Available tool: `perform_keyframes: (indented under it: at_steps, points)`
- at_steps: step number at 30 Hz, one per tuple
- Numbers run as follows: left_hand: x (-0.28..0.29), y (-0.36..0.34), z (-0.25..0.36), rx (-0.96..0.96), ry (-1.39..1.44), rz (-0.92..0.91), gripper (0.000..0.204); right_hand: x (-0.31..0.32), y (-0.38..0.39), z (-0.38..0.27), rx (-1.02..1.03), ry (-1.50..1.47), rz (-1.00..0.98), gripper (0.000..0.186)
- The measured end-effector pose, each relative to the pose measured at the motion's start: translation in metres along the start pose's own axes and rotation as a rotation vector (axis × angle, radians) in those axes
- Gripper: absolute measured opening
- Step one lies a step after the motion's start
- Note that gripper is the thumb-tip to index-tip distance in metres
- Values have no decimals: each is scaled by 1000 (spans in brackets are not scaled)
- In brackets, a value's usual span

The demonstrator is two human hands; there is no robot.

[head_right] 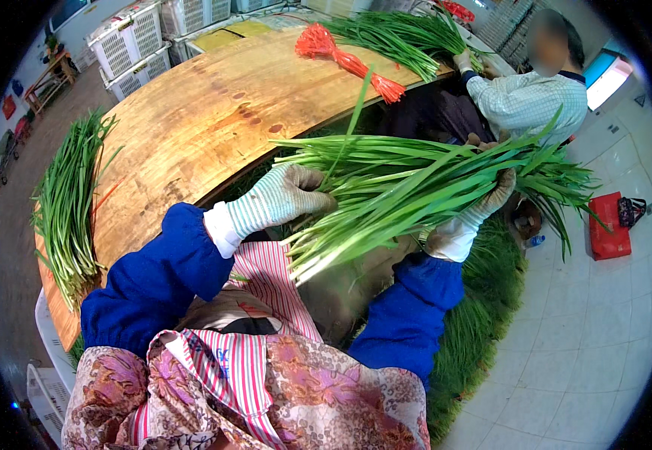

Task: The person gathers green onions into bunches by hand, aligns the root ends, and secures them with a red tie before placing the bundles into a plastic crate.

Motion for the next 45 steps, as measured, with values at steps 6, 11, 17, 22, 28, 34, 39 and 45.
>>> perform_keyframes:
  at_steps: [6, 11, 17, 22, 28, 34, 39, 45]
  points:
    - [8, 1, -8, -32, -81, 5, 26, 17, 4, 7, -135, 239, 285, 40]
    - [10, -3, -31, 78, 123, 40, 27, 24, -1, 28, -242, 223, 437, 37]
    - [27, 15, -49, 318, 130, 72, 24, 31, -9, 9, -225, 302, 576, 40]
    - [35, 16, -124, 479, 107, 259, 24, 60, -16, -28, -22, 442, 667, 48]
    - [34, -9, -122, 160, -123, 341, 74, 75, -7, -10, -99, 407, 745, 47]
    - [7, -37, -61, 200, 469, 102, 65, 56, 7, 15, -126, 312, 709, 45]
    - [-5, -34, -42, 256, 993, 25, 39, 57, 14, 23, -120, 76, 453, 43]
    - [17, -15, -84, 214, 550, -43, 18, 41, 21, 12, -43, 91, 268, 49]
Point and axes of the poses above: each hand's wrist, its own y-axis away from the middle knuckle, its own x-axis out of the back of the hand, z = x × y, the point moved 5 cm from there along -y, towards the middle knuckle, and after that the axes turned 5 degrees about z, right-handed, at the moved point
